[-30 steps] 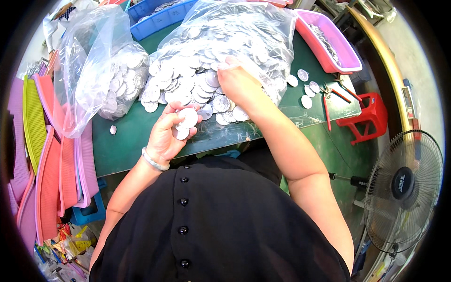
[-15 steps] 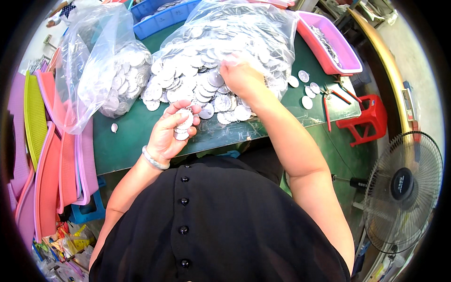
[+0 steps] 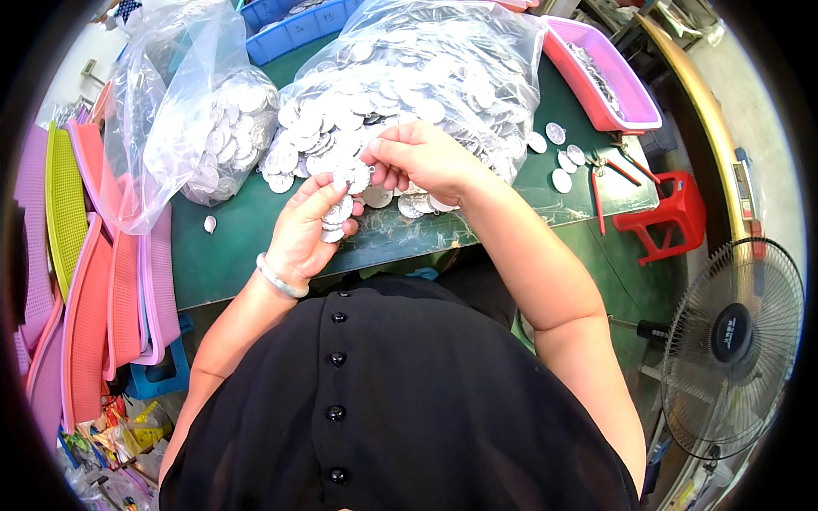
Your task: The person picks up individual metal pins and trims excess material from the edges using nippers.
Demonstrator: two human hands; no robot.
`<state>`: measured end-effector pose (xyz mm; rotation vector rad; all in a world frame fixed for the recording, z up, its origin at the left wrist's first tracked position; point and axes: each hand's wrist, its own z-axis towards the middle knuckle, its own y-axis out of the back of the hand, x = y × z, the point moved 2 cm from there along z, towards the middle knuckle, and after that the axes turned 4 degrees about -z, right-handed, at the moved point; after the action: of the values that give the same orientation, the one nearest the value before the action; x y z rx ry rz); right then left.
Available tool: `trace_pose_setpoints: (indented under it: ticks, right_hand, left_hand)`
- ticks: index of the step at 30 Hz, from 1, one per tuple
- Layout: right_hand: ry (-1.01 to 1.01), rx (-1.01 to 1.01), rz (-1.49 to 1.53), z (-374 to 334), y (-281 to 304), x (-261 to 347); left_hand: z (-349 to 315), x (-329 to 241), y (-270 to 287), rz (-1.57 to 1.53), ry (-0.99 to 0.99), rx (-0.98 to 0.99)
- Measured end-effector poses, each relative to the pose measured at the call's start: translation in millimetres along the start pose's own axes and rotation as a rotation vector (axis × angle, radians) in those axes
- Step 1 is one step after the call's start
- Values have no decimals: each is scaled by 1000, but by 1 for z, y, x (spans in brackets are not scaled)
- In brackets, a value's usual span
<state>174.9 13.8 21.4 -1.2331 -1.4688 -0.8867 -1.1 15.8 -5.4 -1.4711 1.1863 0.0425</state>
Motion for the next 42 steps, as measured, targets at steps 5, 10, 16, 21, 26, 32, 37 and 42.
trace_pose_setpoints:
  ticks: [5,10,16,21,26,32,37,42]
  right_hand:
    - [8,6,-26,-9,-1,-5]
    - [25,-10,-80,-13,-6,-5]
    - [36,-49,-43,-17,-14,-5]
    - [24,9,-109,-22,-24,0]
    - [137,18,-193,-31,-24,8]
    - [150,-4,-161,-36,-16,3]
    - [166,-61,-247,-39,-9,-5]
    - [356,-380,-733,-34,6,-6]
  left_hand:
    - [-2,2,3,-42,6,-61]
    - [-6,3,2,-22,11,-35]
    - [-11,0,0,-70,58,66]
    - [-20,-3,0,34,26,45]
    - [-45,-45,-25,155,-103,68]
    - [-76,-159,-75,649,-973,50]
    - [-25,-240,-41,920,-871,-407]
    - [18,-280,30,1533,-638,-433]
